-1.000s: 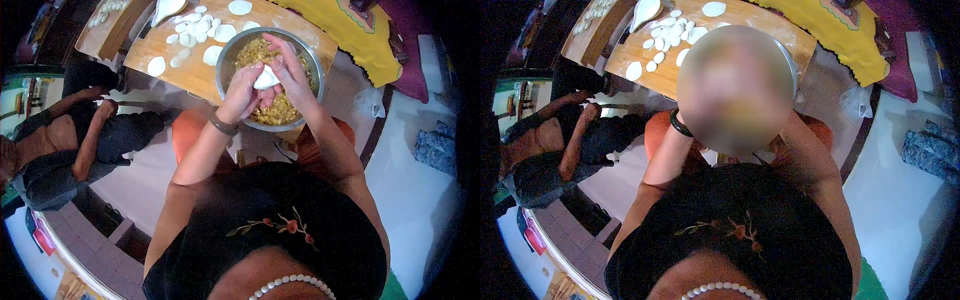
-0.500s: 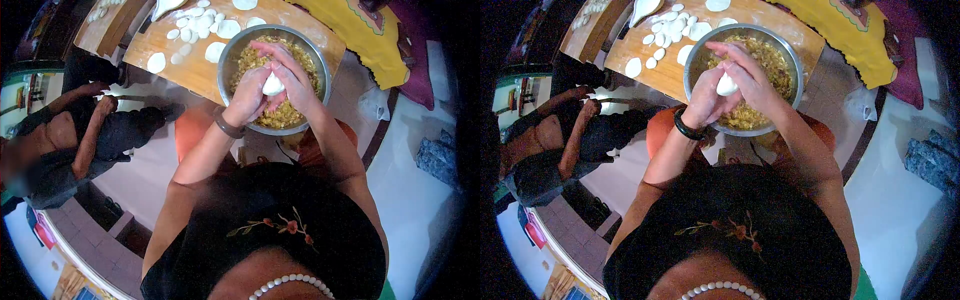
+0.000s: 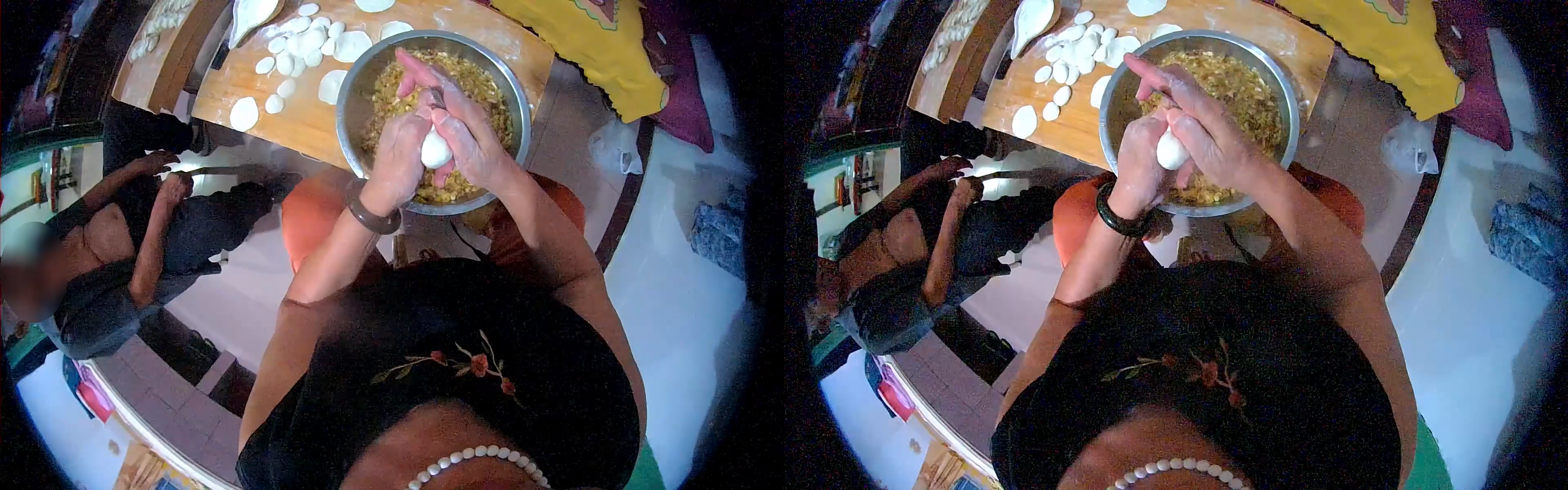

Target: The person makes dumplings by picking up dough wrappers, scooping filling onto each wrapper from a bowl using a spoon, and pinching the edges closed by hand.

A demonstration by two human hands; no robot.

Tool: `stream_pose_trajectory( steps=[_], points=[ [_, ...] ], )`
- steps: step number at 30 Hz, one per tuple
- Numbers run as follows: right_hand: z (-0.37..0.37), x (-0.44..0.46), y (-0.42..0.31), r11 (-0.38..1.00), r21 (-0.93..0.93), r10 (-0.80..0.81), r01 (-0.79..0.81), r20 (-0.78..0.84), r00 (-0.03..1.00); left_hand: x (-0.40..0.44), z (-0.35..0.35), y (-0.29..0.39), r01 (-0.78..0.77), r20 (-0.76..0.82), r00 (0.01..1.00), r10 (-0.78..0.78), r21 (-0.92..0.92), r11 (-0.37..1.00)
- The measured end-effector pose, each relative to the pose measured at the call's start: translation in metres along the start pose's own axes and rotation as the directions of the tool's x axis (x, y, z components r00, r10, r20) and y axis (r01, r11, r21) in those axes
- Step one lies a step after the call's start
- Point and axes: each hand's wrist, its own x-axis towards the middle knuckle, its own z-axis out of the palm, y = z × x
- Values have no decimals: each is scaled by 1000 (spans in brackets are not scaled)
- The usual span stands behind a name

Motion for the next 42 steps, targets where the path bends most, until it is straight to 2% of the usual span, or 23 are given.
stream_pose_trajectory(
  steps=[5,8,9,12,13,16,17,20,25,28,34,36,38,41,42],
  points=[
    [-7,-1,7,995,68,75,-70,-75,994,14,7,6,34,-79,996,-34,-4,999],
    [-17,-3,8,976,211,76,-50,-122,990,18,-1,3,-6,139,989,48,-287,958],
    [-22,-3,12,971,235,74,-38,-148,986,21,-7,6,-15,244,966,82,-264,964],
    [-29,-3,23,967,249,131,-58,-289,948,19,-5,9,18,190,981,29,-243,970],
    [-24,-4,17,939,339,186,-65,-338,923,18,-5,9,15,174,984,27,-240,971],
    [-28,-4,26,980,193,110,-46,-337,935,19,-10,8,0,126,992,30,-231,973],
    [-26,-6,26,974,220,127,-52,-342,931,19,-15,9,25,109,994,3,-255,967],
    [-28,-7,30,973,226,120,-50,-313,942,22,-33,7,-26,-40,999,14,-310,951],
    [-29,-5,28,959,282,141,-38,-357,923,22,-57,16,-85,-101,994,32,-580,810],
    [-30,-5,26,960,275,157,-59,-351,923,19,-67,24,-196,-220,970,107,-440,876],
    [-30,-4,29,959,276,166,-71,-337,927,13,-116,46,-397,-398,868,296,-202,895],
    [-32,-4,35,960,273,154,-66,-316,936,17,-141,53,-426,-460,837,298,-205,881],
    [-31,-4,36,961,268,158,-74,-309,938,24,-174,54,-399,-497,821,281,-148,905],
    [-31,-3,32,967,230,182,-112,-312,933,39,-226,48,-366,-618,739,268,-35,930],
    [-31,-2,33,969,225,169,-101,-311,935,47,-241,47,-307,-625,725,290,82,948]
  ],
)
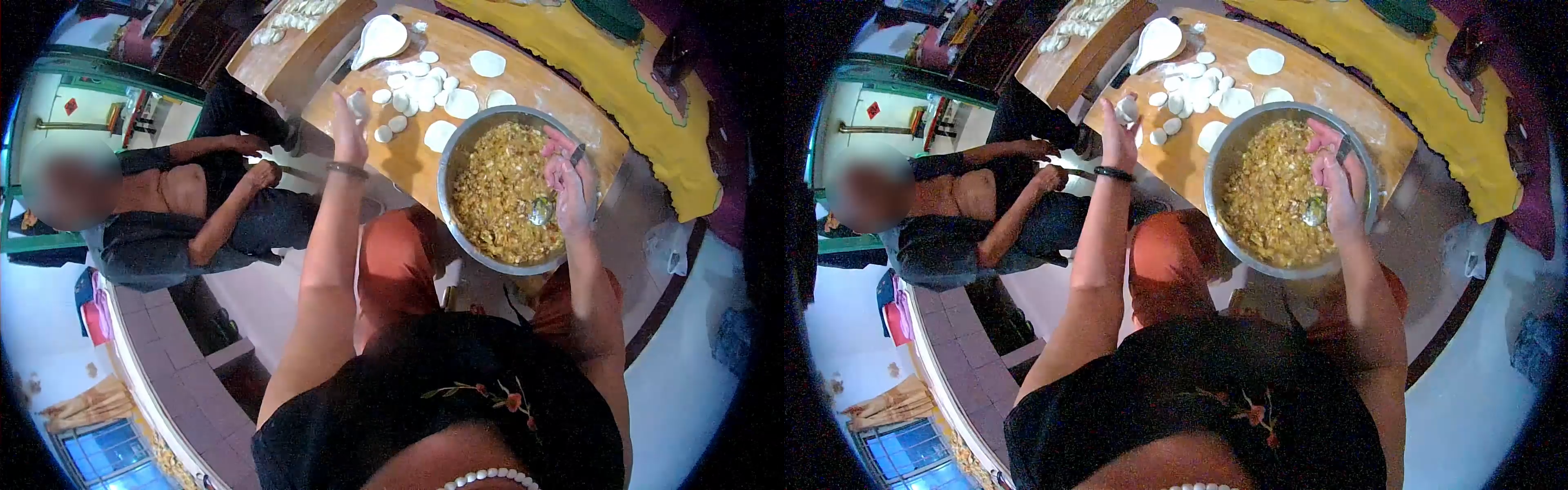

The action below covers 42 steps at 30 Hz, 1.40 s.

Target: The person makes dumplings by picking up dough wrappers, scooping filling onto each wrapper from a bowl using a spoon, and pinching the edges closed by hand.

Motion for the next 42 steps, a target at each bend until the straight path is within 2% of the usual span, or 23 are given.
stream_pose_trajectory(
  steps=[3,4,5,6,7,8,10,13,16,17,20,21,24,25,28,29,33,36,37,40,41,42],
  points=[
    [-1,-2,2,1000,-4,-6,6,4,1000,14,-2,3,-40,0,999,43,357,933],
    [-2,-1,2,1000,-4,0,0,-2,1000,39,-18,-14,-115,54,993,102,430,896],
    [-2,0,3,1000,-3,7,-7,-7,1000,84,-54,-45,-405,274,904,328,794,453],
    [-1,0,4,1000,-6,1,-2,-11,1000,113,-79,-67,-536,560,744,364,826,-175],
    [0,0,6,1000,-10,-3,3,-13,1000,97,-60,-44,-500,472,827,306,866,19],
    [0,2,7,1000,-14,-11,11,-14,1000,72,-44,-20,-460,430,856,287,887,43],
    [-2,2,9,1000,-6,-23,23,8,1000,81,-56,-21,-312,343,928,146,929,-197],
    [-3,2,7,1000,14,0,0,27,1000,67,-55,-18,-174,229,968,106,909,-378],
    [-3,2,6,1000,8,5,-5,51,999,43,-44,6,-89,95,995,1,930,-356],
    [-3,1,5,1000,1,-1,1,60,998,40,-53,8,-138,152,987,60,972,-190],
    [0,1,4,1000,-11,-6,7,53,999,53,-86,-9,-196,196,981,-2,980,-34],
    [1,1,4,1000,-2,-1,2,52,999,45,-84,-9,-187,194,970,149,981,-59],
    [1,0,3,1000,10,21,-21,35,999,26,-74,-6,-79,64,990,125,989,122],
    [1,0,3,999,8,36,-36,29,999,33,-83,-21,-144,150,967,207,989,-41],
    [2,0,4,999,-2,53,-53,25,998,21,-77,-31,-105,127,971,205,988,-113],
    [1,0,4,999,-6,53,-53,21,998,29,-82,-37,-104,124,968,219,989,-101],
    [1,-1,0,999,-7,35,-35,41,999,35,-81,-28,87,-90,995,44,994,68],
    [-2,-3,-1,999,-8,40,-40,43,998,34,-78,-25,32,-30,999,-23,996,88],
    [-3,-3,-1,999,-12,48,-47,37,998,27,-74,-26,-14,7,999,53,991,134],
    [-4,-4,-2,998,10,64,-64,31,997,6,-53,-21,-123,121,950,288,992,-11],
    [-5,-5,-1,998,13,56,-56,24,998,-4,-41,-11,-167,193,945,263,979,-121],
    [-6,-6,-1,999,16,50,-50,16,999,-8,-33,-7,-252,270,921,281,963,-99]
  ],
)
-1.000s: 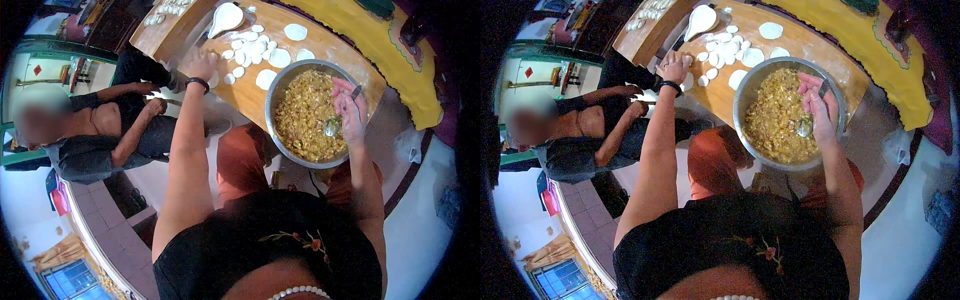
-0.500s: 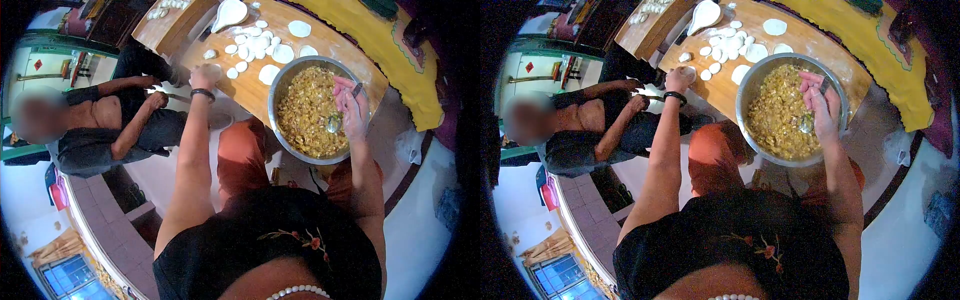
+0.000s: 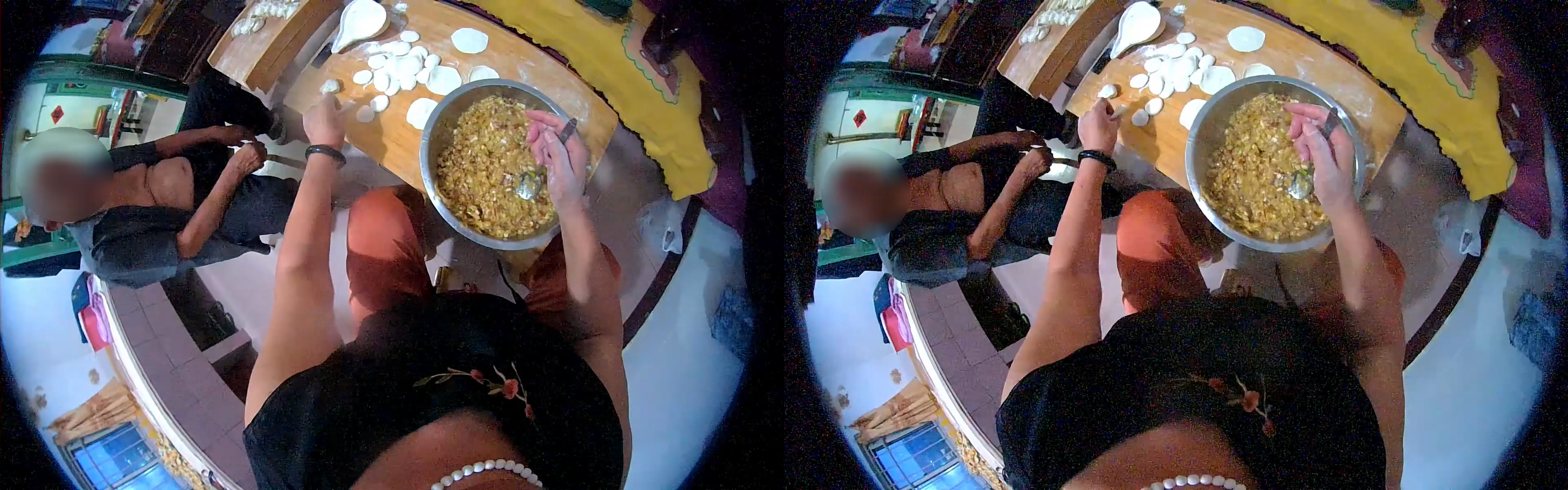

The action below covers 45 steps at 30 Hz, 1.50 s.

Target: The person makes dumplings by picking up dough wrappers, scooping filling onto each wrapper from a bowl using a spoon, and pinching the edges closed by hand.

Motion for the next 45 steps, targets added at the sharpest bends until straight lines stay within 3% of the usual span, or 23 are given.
stream_pose_trajectory(
  steps=[2,3,7,11,13,14,16,17,18,19,20,22,23,24,27,30,32,34,35,38,39,43,45],
  points=[
    [-1,-4,0,1000,0,-4,4,-6,1000,-6,-7,11,-157,-56,987,153,-83,984],
    [0,-7,2,1000,2,-12,12,-8,1000,-8,-15,17,-320,-65,946,317,-30,947],
    [3,-26,-4,999,-36,-37,35,-57,998,-29,-55,61,-579,-126,808,576,11,815],
    [2,-52,2,998,1,-66,68,-173,983,-53,-89,94,-631,-301,742,599,-13,776],
    [-4,-63,8,994,-107,-41,20,-206,978,-71,-95,107,-589,-415,782,466,-249,769],
    [-5,-65,14,929,-343,-214,137,-197,957,-81,-97,116,-567,-455,801,390,-364,739],
    [-3,-69,11,605,-738,-509,301,-67,858,-104,-96,135,-546,-513,818,261,-548,634],
    [0,-81,3,517,-831,-455,203,-66,888,-117,-94,140,-418,-391,903,180,-697,582],
    [3,-89,-5,546,-827,-371,134,-95,924,-130,-91,147,-267,-245,963,111,-817,512],
    [4,-95,-11,568,-821,-282,64,-121,952,-138,-84,158,-238,-227,971,78,-951,196],
    [3,-100,-14,583,-813,-188,-8,-144,971,-153,-81,161,-168,-164,982,89,-985,43],
    [-8,-109,-2,614,-789,-162,-24,-156,974,-183,-82,176,208,223,974,-43,-952,-224],
    [-10,-114,-4,621,-783,-165,-15,-150,975,-193,-76,173,397,420,905,-62,-890,-226],
    [-11,-118,-6,630,-776,-168,-8,-147,975,-203,-56,164,433,436,896,86,-813,-389],
    [-13,-123,-20,701,-710,-210,68,-113,971,-231,-67,166,593,614,761,210,-527,-609],
    [-13,-123,-5,784,-603,-244,149,-77,967,-246,-77,161,619,582,733,352,-359,-698],
    [-4,-122,6,808,-560,-254,185,-48,966,-252,-82,158,621,577,766,283,-552,-557],
    [4,-121,7,663,-681,-360,310,72,930,-258,-95,157,577,565,812,149,-737,-352],
    [5,-115,11,627,-700,-375,341,113,920,-261,-102,157,575,583,807,93,-742,-345],
    [13,-102,13,537,-772,-356,341,159,921,-262,-92,140,545,519,838,168,-778,-312],
    [17,-100,14,536,-781,-337,320,149,930,-262,-90,137,561,562,823,83,-779,-280],
    [38,-116,14,502,-790,-320,352,208,924,-263,-93,129,556,562,810,169,-644,-525],
    [40,-120,16,585,-748,-239,314,211,948,-264,-86,123,583,575,789,216,-588,-561]
  ],
)
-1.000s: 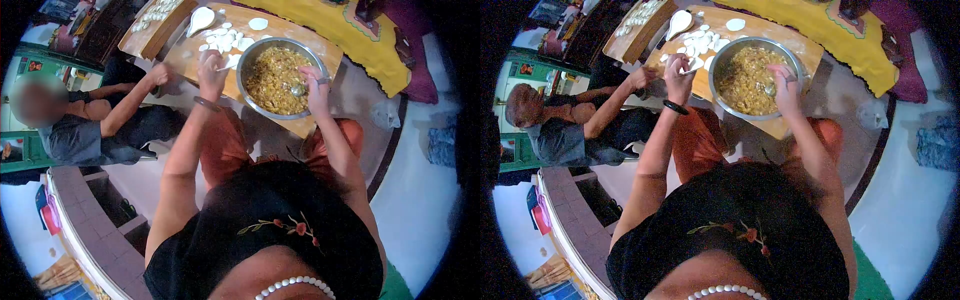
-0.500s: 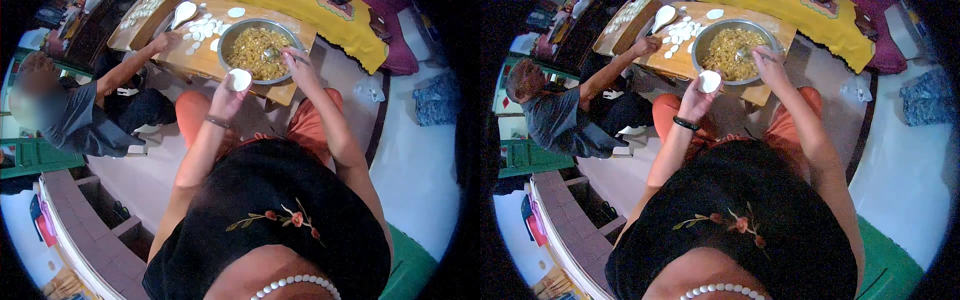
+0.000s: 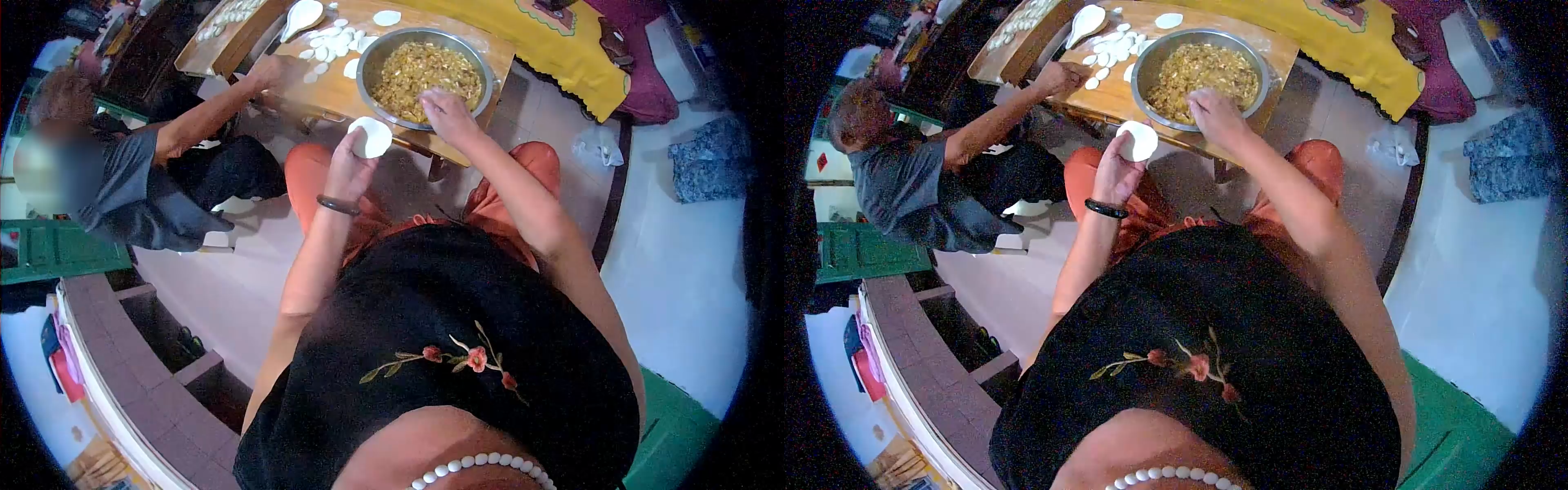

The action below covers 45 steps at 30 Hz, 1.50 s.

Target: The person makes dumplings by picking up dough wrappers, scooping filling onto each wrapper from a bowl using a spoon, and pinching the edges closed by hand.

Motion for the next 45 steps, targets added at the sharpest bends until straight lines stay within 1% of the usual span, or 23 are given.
stream_pose_trajectory(
  steps=[1,2,5,8,11,14,17,18,21,24,27,28,30,33,36,39,40,42,43,45],
  points=[
    [2,-2,0,998,46,29,-31,32,999,0,-5,0,26,13,1000,-26,-22,999],
    [3,-4,1,993,113,21,-19,-14,1000,1,-9,0,73,33,997,-71,-61,995],
    [8,-3,9,932,320,179,-173,9,984,1,-4,-4,59,-15,998,-61,-115,992],
    [11,1,3,844,443,307,-303,64,950,2,-7,-7,83,-2,996,-86,-222,971],
    [25,10,20,834,417,382,-363,39,923,7,-28,-10,119,59,992,-109,-221,968],
    [30,14,41,633,672,474,-384,56,879,4,-28,-7,123,45,992,-115,-234,964],
    [19,15,33,550,730,593,-405,1,805,8,-26,-4,99,-20,994,-108,-266,959],
    [12,17,29,600,681,598,-420,-33,801,8,-18,-3,72,-57,994,-89,-248,966],
    [1,20,24,700,631,475,-334,-62,878,10,-3,1,61,-78,994,-72,-127,990],
    [10,18,35,867,408,294,-285,41,955,27,-15,-5,93,12,996,-92,-133,987],
    [5,21,27,832,454,332,-319,53,942,26,-21,-9,107,-7,994,-109,-161,981],
    [5,22,28,850,438,299,-292,54,953,25,-25,-9,110,-16,993,-114,-168,980],
    [8,23,33,852,408,319,-329,94,943,26,-27,-10,128,-28,990,-135,-171,977],
    [12,18,33,850,400,325,-342,111,939,26,-19,-13,81,-164,980,-111,-175,981],
    [18,14,23,852,408,319,-328,92,943,25,-24,-12,100,-76,991,-112,-140,985],
    [23,9,9,852,432,313,-297,36,949,23,-25,-13,109,-53,992,-114,-78,991],
    [25,7,5,851,442,311,-284,10,950,26,-29,-15,130,-25,991,-133,-98,987],
    [27,6,-3,835,473,309,-282,23,951,29,-35,-15,168,34,986,-165,-137,976],
    [27,6,-6,826,489,305,-280,30,952,28,-32,-15,149,-3,988,-152,-159,976],
    [26,4,-11,871,416,278,-262,23,960,23,-23,-15,108,-76,989,-125,-202,973]
  ],
)
